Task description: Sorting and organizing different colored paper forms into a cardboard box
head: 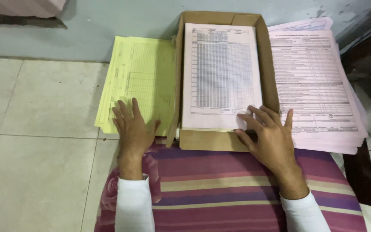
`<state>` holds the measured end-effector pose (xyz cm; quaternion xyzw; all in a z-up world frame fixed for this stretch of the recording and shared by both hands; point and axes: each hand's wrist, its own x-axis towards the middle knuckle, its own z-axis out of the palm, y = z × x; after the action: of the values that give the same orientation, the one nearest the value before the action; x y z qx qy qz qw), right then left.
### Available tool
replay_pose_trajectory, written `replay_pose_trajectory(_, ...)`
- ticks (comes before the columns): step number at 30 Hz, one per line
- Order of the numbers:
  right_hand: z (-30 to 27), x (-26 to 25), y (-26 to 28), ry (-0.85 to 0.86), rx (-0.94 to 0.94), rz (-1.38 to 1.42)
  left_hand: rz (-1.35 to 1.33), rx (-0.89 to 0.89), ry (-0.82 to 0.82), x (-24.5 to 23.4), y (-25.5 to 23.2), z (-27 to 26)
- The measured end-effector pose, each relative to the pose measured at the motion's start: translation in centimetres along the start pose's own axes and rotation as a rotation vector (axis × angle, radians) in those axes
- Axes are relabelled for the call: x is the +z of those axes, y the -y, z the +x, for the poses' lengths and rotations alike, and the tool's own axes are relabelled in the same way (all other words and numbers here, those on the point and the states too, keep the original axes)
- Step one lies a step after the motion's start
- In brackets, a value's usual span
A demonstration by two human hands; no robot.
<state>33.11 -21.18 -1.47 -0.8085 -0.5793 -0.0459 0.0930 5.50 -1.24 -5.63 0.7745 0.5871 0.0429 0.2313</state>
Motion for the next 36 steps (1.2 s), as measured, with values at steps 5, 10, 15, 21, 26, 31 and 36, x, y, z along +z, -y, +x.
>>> replay_pose_trajectory(5, -0.2, 0.0, 0.0, -0.017, -0.032, -0.006, 0.008, -0.043, 0.133, 2.8, 0.9, 1.2)
replay_pose_trajectory(10, -0.3, 0.5, -0.7, -0.055, -0.097, -0.029, 0.197, -0.045, 0.07, 5.8, 2.0, 2.5)
replay_pose_trajectory(15, -0.3, 0.8, -1.0, -0.059, -0.103, -0.08, -0.158, 0.083, -0.217, 2.0, 2.5, 1.8)
replay_pose_trajectory(21, -0.3, 0.8, -1.0, -0.068, -0.102, -0.033, -0.241, -0.008, -0.503, -5.0, 2.5, -0.4)
replay_pose_trajectory(26, -0.3, 0.4, -0.6, -0.052, -0.067, -0.01, -0.108, 0.428, -0.983, -6.2, -0.1, -2.9)
replay_pose_trajectory(31, 0.0, -0.1, -0.3, -0.018, -0.012, 0.057, -0.187, 0.734, -1.035, -2.9, -7.0, -4.1)
replay_pose_trajectory(36, 0.2, 0.1, -0.7, -0.006, -0.011, 0.109, -0.082, 0.894, -0.597, 0.9, -11.1, -6.6)
